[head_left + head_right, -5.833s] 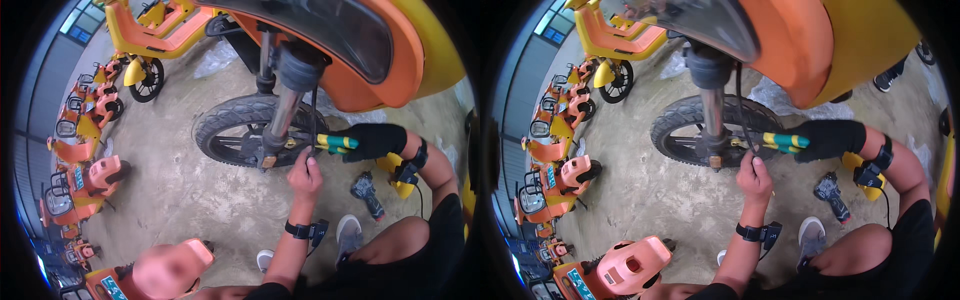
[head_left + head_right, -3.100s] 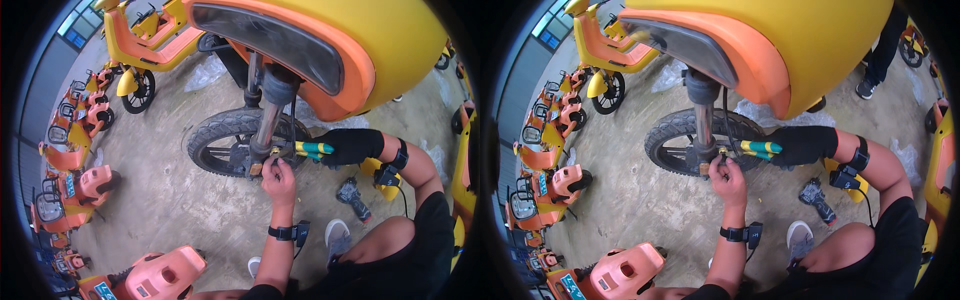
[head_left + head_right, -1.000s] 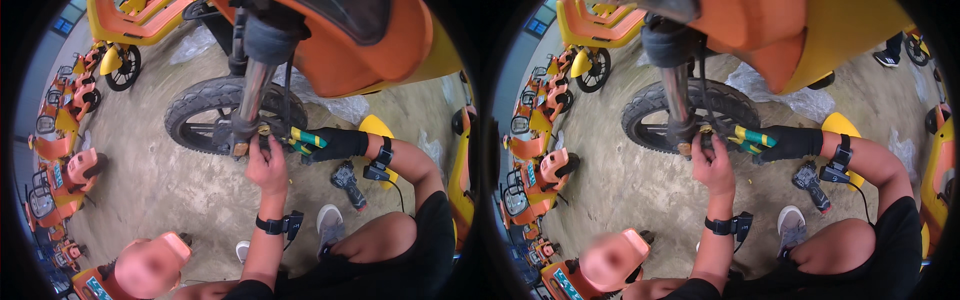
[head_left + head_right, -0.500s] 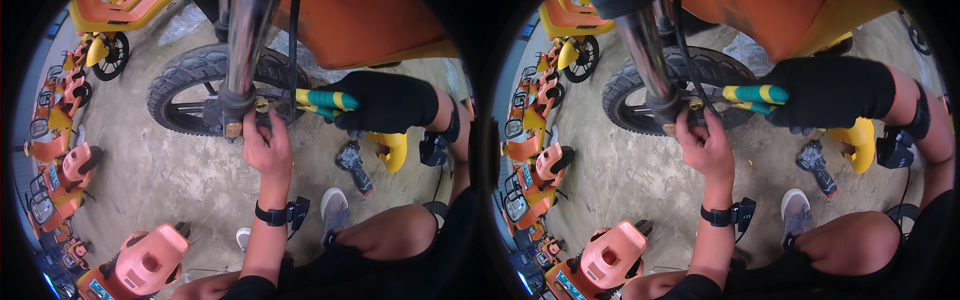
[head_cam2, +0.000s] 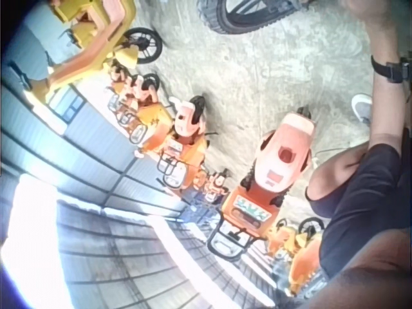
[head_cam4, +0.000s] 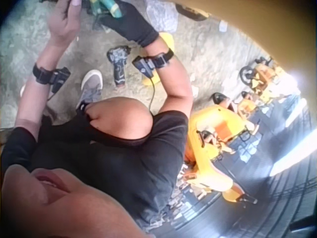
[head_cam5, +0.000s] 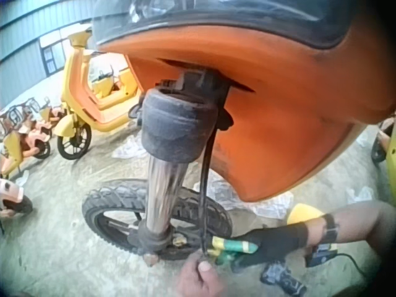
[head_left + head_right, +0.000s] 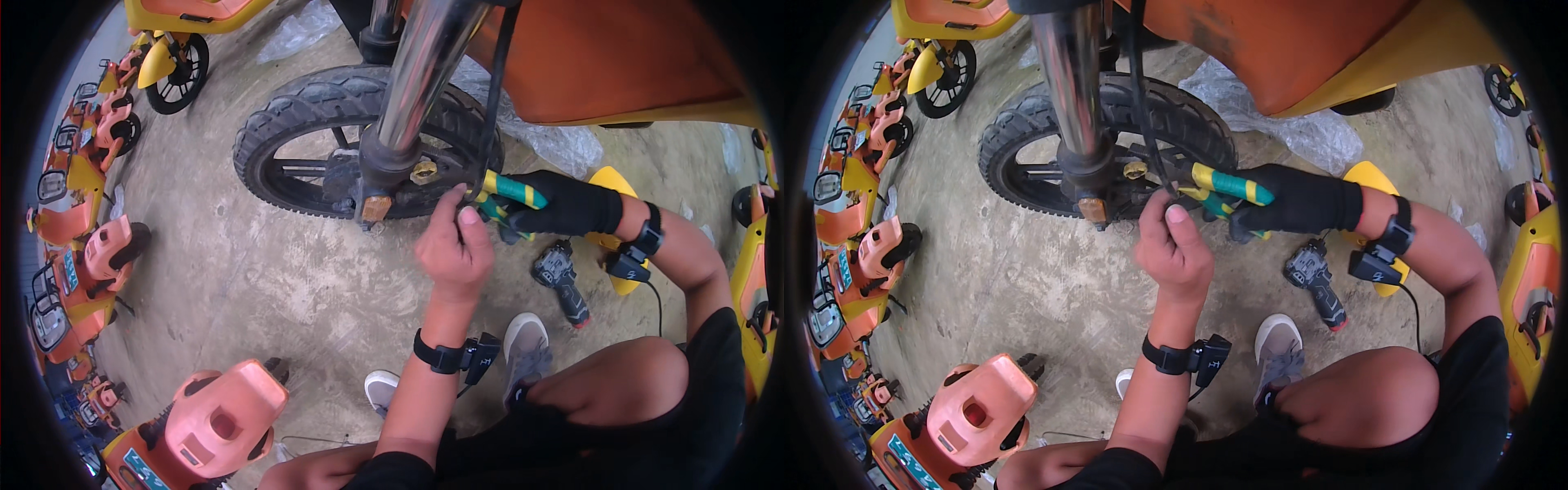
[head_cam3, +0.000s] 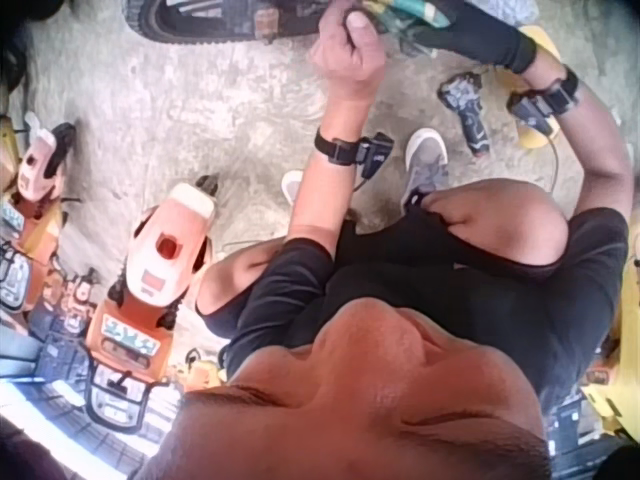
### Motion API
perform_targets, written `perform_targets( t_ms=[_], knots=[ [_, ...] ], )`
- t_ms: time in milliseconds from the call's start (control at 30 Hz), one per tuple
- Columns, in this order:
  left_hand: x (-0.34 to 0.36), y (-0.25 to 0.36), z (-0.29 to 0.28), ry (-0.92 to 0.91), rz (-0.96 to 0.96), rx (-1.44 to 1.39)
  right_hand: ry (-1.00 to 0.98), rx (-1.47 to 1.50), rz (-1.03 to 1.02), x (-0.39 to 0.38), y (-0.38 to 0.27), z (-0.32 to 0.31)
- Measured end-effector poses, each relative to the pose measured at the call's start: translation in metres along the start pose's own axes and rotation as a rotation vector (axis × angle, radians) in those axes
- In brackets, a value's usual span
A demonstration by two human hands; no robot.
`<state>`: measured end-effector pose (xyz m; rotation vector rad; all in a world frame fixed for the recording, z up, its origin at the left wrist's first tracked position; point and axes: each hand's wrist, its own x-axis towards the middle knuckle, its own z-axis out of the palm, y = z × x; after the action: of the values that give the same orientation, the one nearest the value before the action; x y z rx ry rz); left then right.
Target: The person works on the front wheel assembly of a yellow scooter using pliers and a power drill, manipulating a cable and a small component near the brake or axle.
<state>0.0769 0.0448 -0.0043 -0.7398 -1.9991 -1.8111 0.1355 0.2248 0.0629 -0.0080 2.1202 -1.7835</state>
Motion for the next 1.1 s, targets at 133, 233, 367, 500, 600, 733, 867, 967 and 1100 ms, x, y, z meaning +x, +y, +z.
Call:
perform_targets(
  t_ms=[133,233,367,500,600,733,867,967,1100],
  knots=[
    [0.004,0.002,-0.002,-0.031,0.035,0.066,-0.017,-0.098,0.194,-0.015,-0.045,-0.019],
    [0.009,0.003,-0.003,-0.029,0.032,0.061,0.005,-0.457,0.253,-0.02,-0.104,-0.027],
    [0.002,-0.007,-0.01,-0.008,-0.029,0.038,-0.052,-0.711,0.333,0.001,-0.129,-0.012],
    [0.005,0.004,0.008,0.004,0.093,0.014,-0.044,-0.481,0.198,-0.021,-0.073,-0.025],
    [0.001,-0.001,0.003,-0.02,0.037,-0.021,-0.027,-0.16,0.106,-0.016,-0.034,-0.009],
    [0.004,0.004,-0.001,-0.011,0.031,-0.025,0.047,-0.15,-0.103,0.003,0.013,0.014],
    [0.003,0.002,0.004,0.0,0.091,0.008,-0.018,-0.241,-0.073,-0.004,0.019,-0.009],
    [0.005,0.001,-0.007,-0.021,0.08,0.053,0.001,-0.17,0.161,-0.013,-0.028,-0.019],
    [0.008,0.001,-0.005,-0.01,0.049,0.062,0.054,-0.628,0.412,-0.019,-0.115,-0.008]
  ],
)
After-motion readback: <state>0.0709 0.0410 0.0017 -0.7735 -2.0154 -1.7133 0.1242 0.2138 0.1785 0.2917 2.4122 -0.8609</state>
